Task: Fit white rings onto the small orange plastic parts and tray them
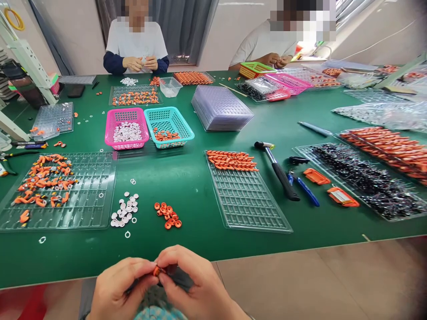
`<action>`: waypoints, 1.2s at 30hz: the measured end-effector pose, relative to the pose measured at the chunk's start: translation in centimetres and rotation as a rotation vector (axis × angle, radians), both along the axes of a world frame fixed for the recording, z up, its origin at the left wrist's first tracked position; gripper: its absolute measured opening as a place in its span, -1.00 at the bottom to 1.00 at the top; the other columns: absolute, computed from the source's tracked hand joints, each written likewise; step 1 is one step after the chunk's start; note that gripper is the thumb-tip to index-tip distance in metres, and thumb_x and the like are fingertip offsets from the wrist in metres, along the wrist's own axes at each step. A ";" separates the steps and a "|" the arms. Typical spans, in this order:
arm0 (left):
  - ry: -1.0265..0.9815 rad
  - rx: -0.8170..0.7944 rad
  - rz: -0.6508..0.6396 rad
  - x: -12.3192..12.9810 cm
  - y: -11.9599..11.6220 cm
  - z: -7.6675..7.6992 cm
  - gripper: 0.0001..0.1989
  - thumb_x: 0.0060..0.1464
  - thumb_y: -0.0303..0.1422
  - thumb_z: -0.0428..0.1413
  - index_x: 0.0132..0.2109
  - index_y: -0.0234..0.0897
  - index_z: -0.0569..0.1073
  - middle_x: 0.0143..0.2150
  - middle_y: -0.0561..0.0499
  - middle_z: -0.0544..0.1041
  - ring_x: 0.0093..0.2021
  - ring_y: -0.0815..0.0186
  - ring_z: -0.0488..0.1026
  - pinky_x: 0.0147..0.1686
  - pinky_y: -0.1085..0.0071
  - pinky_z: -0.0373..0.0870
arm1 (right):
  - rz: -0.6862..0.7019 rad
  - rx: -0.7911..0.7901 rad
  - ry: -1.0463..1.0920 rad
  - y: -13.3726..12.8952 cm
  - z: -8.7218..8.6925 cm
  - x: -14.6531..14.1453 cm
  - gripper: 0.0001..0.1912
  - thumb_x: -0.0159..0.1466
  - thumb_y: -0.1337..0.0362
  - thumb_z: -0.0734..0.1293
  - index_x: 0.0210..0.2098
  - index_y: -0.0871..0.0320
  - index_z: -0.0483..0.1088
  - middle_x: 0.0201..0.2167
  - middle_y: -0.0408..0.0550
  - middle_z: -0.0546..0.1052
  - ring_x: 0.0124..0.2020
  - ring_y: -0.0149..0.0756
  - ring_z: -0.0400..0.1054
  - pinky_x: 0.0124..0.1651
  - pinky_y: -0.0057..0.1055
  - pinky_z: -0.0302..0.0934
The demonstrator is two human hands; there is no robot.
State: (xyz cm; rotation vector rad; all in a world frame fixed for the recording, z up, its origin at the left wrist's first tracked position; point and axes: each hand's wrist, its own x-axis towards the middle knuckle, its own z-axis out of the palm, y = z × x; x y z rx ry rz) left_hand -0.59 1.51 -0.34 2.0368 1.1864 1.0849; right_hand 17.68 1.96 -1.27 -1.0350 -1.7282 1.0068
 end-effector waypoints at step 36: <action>-0.012 0.024 0.034 0.4 -0.1 0.1 -0.83 0.08 -0.54 0.20 -0.18 -0.21 0.55 -0.36 0.03 0.67 -0.44 0.36 0.62 -0.40 0.59 0.56 | -0.011 -0.031 0.003 0.5 0.2 -0.2 -0.82 0.15 0.49 0.24 -0.38 0.12 0.41 -0.44 -0.08 0.57 -0.44 -0.35 0.46 -0.37 -0.49 0.36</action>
